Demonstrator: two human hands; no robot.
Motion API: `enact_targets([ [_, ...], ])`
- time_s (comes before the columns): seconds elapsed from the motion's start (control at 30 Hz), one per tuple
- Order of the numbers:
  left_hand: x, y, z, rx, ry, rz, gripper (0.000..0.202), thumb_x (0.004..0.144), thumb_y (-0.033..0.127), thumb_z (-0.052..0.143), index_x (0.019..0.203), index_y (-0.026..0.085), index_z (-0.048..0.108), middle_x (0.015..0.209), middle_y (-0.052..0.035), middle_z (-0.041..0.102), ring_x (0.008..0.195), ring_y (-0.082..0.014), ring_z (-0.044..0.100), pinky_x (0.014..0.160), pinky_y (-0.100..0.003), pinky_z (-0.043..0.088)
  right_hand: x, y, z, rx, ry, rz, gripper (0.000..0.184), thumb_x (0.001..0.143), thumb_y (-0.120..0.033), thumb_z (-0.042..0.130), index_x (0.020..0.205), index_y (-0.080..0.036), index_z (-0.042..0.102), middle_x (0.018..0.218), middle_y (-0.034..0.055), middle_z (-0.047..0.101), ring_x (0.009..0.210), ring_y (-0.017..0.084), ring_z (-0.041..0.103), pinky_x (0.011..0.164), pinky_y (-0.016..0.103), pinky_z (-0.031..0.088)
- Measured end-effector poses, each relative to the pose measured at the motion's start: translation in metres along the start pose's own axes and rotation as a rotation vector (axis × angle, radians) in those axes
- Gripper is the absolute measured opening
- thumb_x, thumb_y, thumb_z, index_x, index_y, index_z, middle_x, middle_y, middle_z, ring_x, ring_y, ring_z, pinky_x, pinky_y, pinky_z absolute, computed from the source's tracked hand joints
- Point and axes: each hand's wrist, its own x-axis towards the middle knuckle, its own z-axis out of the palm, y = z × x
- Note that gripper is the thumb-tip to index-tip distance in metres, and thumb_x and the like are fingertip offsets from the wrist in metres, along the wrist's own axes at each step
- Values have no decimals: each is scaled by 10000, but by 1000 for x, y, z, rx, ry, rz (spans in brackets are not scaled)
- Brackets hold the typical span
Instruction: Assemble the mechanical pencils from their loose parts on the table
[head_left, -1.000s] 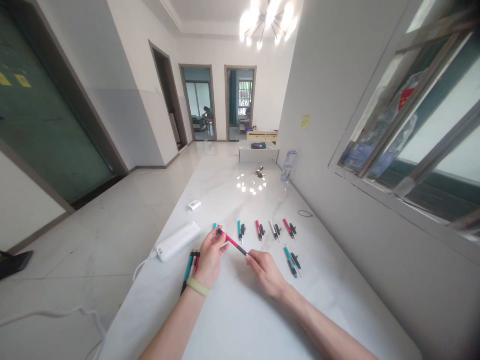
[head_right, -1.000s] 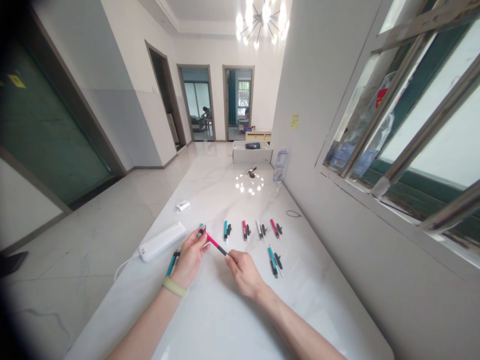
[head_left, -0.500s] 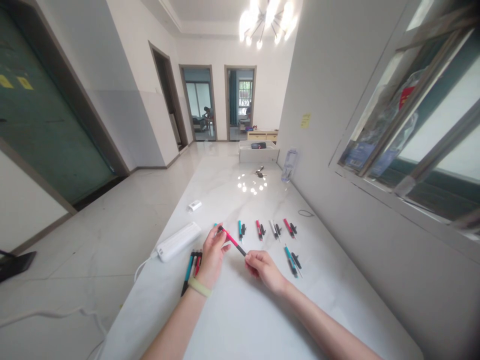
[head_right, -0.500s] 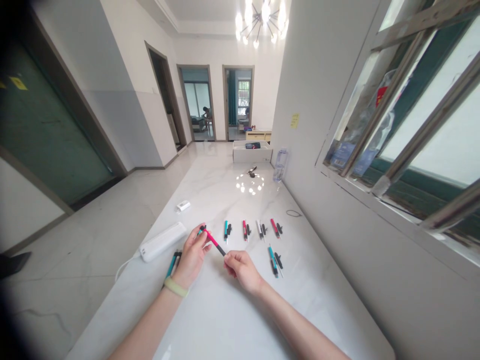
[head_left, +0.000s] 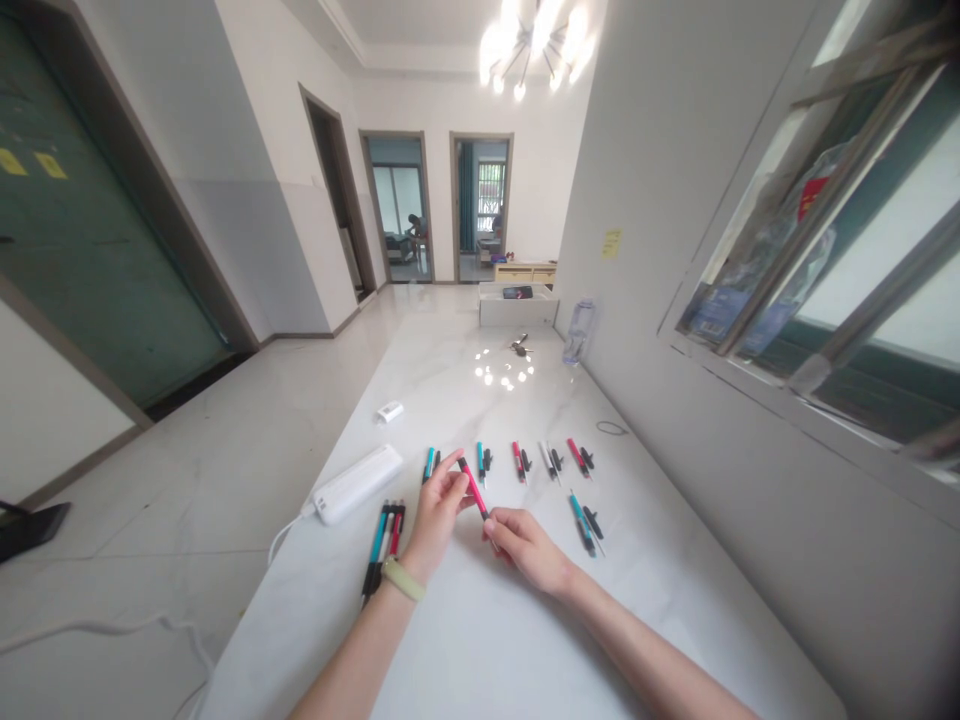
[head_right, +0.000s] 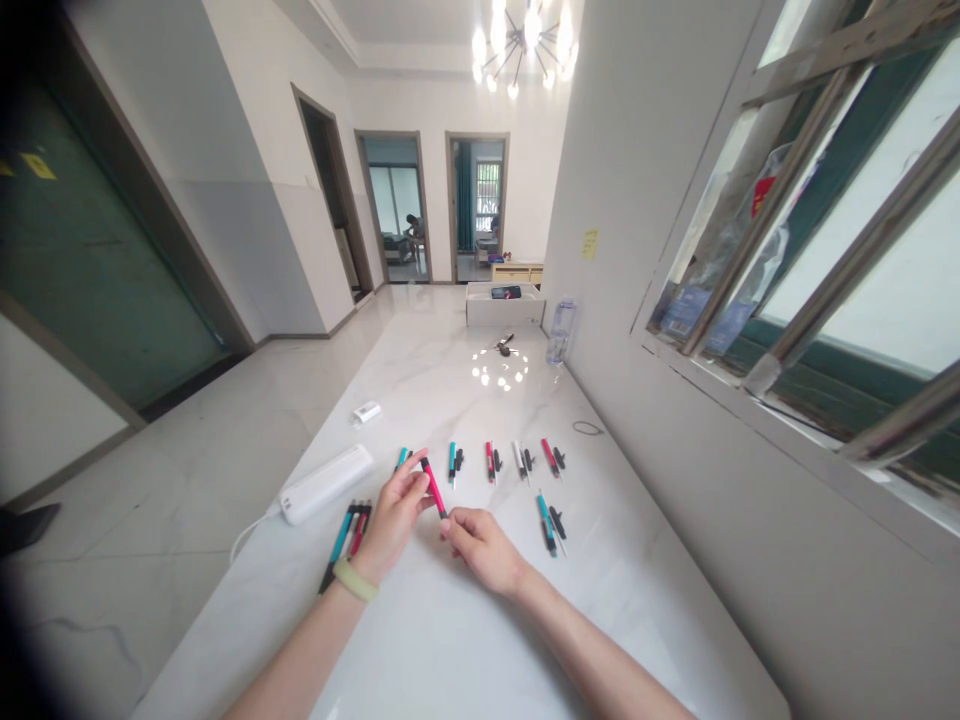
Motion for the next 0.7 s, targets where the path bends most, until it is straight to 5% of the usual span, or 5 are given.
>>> enact_targets([
  [0.23, 0, -4, 1, 121, -40, 19, 377, 838, 382, 641, 1155, 205, 537, 765, 11, 586, 733, -131, 582, 766, -306, 524, -1, -4, 0, 10, -23, -19, 396, 944, -484, 473, 755, -151, 574, 589, -30, 494, 525, 94, 395, 514, 223, 305],
  [0.7, 0, 1, 0, 154, -81, 40, 407, 838, 393, 632, 1199, 215, 570, 732, 26, 504, 677, -122, 533, 683, -266, 503, -3, -7, -3, -24, -2, -3, 403, 957, -470, 432, 727, -160, 545, 600, -27, 483, 539, 101, 387, 530, 232, 310],
])
